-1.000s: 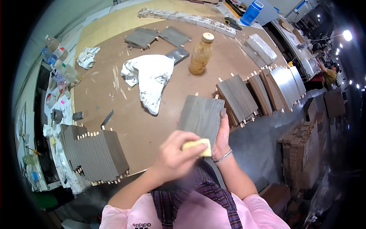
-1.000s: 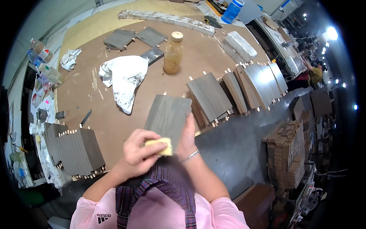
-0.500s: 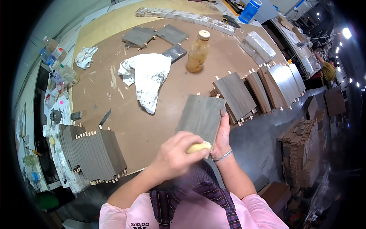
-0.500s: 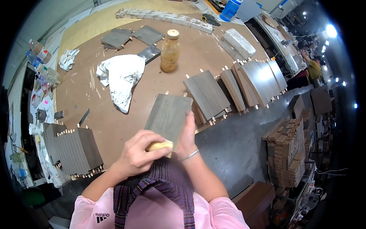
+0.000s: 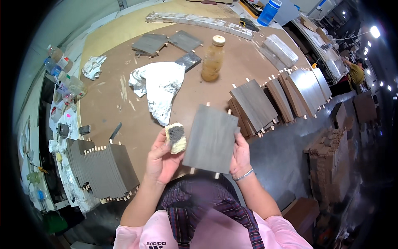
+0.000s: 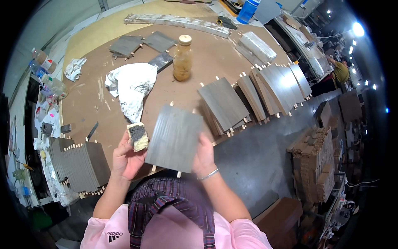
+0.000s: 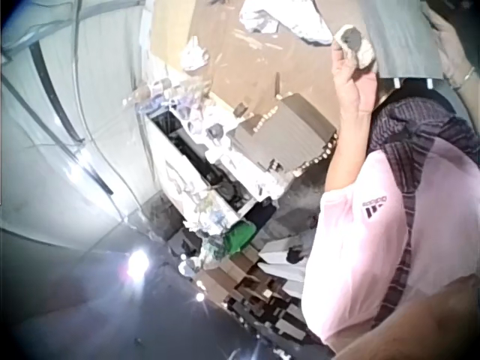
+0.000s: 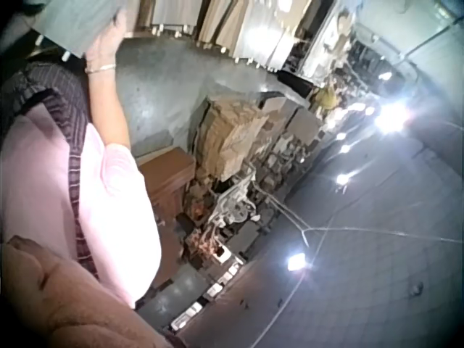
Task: The person wipes a wood panel with a cloth, applies a liquid finish from a bottle using a sponge to several panels, and stacks them on a work table.
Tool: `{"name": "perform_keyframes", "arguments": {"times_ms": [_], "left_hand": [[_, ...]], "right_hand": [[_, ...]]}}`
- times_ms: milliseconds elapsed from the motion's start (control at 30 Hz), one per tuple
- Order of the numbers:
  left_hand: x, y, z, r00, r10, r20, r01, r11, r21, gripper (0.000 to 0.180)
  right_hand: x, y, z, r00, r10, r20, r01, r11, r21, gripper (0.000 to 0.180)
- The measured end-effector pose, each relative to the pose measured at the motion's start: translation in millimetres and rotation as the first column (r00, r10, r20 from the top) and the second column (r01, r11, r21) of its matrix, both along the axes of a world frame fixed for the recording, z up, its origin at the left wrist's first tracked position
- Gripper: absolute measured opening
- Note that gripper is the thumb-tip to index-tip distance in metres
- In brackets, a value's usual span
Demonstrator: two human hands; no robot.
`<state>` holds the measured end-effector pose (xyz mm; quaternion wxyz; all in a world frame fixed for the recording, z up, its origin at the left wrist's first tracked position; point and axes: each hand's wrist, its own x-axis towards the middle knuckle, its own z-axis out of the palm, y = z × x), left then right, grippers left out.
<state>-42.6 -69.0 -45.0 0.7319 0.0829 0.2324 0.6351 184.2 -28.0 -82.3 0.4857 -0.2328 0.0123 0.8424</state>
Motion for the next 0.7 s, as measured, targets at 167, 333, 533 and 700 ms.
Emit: {"name": "perform_keyframes", "arguments": {"times_ms": [167, 333, 533, 700], "left_hand": [[5.7, -6.6, 6.5, 0.993, -0.028, 0.118, 0.026, 0.999, 0.018, 0.046], [31.3, -6.1, 13.1, 0.981, -0.098, 0.168, 0.102, 0.995, -0.011, 0.044], [26.2, -5.0, 5.6, 0.995, -0.083, -0.055, 0.084, 0.996, 0.019, 0.042], [20.5, -13.7, 11.2, 0.248, 0.352, -0.903, 0.275, 0.868, 0.414, 0.038]], "right_hand": [[-39.1, -13.5, -1.6, 0.855, -0.11, 0.507, 0.015, 0.982, 0.187, 0.029], [-46.2, -22.4, 9.5, 0.925, 0.187, 0.332, -0.212, 0.976, 0.041, 0.049], [-33.9, -20.3, 3.2, 0.955, 0.19, -0.228, -0.174, 0.981, 0.089, 0.067], [-38.0, -9.1, 27.6, 0.984, 0.177, 0.019, -0.178, 0.977, 0.12, 0.072]]}}
